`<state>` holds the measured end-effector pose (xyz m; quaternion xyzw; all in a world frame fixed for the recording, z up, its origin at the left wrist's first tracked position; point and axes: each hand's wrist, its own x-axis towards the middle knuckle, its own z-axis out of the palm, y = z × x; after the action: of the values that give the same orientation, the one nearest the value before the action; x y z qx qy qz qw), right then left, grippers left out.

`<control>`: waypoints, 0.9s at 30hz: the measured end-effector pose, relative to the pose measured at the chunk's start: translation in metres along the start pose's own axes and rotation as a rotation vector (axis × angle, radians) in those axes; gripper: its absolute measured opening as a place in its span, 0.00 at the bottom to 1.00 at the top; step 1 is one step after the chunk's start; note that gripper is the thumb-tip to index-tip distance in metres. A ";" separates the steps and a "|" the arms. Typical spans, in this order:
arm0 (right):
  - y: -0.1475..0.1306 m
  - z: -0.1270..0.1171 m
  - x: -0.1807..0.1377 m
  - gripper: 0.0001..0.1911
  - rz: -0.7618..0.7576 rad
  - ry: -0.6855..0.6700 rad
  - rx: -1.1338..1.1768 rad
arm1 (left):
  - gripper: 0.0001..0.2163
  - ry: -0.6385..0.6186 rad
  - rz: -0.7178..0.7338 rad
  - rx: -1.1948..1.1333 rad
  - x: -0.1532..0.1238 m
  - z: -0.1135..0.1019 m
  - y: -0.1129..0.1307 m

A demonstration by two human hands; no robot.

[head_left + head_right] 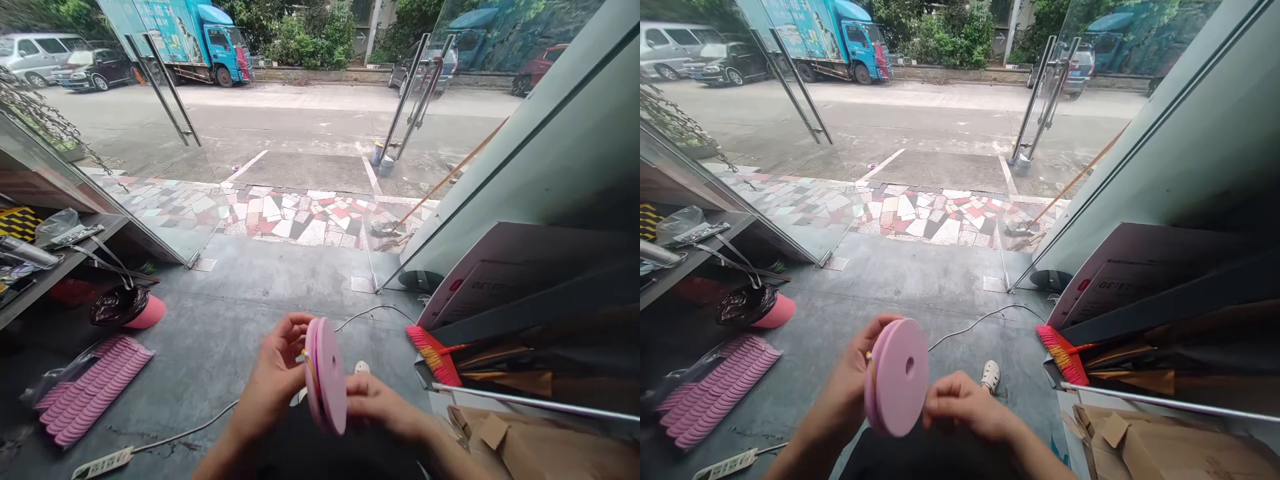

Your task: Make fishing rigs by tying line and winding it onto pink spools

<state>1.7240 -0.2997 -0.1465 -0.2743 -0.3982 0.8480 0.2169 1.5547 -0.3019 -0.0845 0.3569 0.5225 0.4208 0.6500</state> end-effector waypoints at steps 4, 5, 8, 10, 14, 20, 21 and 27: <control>-0.031 -0.010 0.006 0.17 -0.140 0.224 0.070 | 0.12 -0.245 -0.135 0.154 -0.003 0.005 0.004; -0.041 -0.006 0.000 0.15 -0.244 0.283 -0.003 | 0.11 -0.185 -0.101 0.244 -0.002 0.005 0.003; -0.040 0.011 -0.019 0.11 -0.354 0.178 -0.311 | 0.12 0.126 0.065 0.260 0.002 0.004 -0.001; -0.021 0.013 -0.018 0.14 -0.250 0.023 -0.224 | 0.14 0.183 0.086 0.092 0.001 0.003 -0.001; -0.014 -0.007 0.003 0.16 -0.009 0.115 -0.009 | 0.14 -0.184 -0.145 -0.004 -0.008 0.006 0.006; -0.046 0.010 -0.024 0.11 -0.323 0.151 -0.344 | 0.12 0.166 0.063 0.266 -0.002 0.005 0.000; -0.036 0.012 -0.025 0.12 -0.275 0.045 -0.360 | 0.13 0.222 0.086 0.183 -0.002 0.004 0.000; -0.025 -0.010 0.002 0.16 -0.039 0.162 0.063 | 0.14 -0.178 -0.151 0.013 -0.013 0.005 0.008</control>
<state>1.7327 -0.2783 -0.1324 -0.3273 -0.3578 0.8308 0.2732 1.5571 -0.3103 -0.0713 0.3565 0.4909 0.3340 0.7214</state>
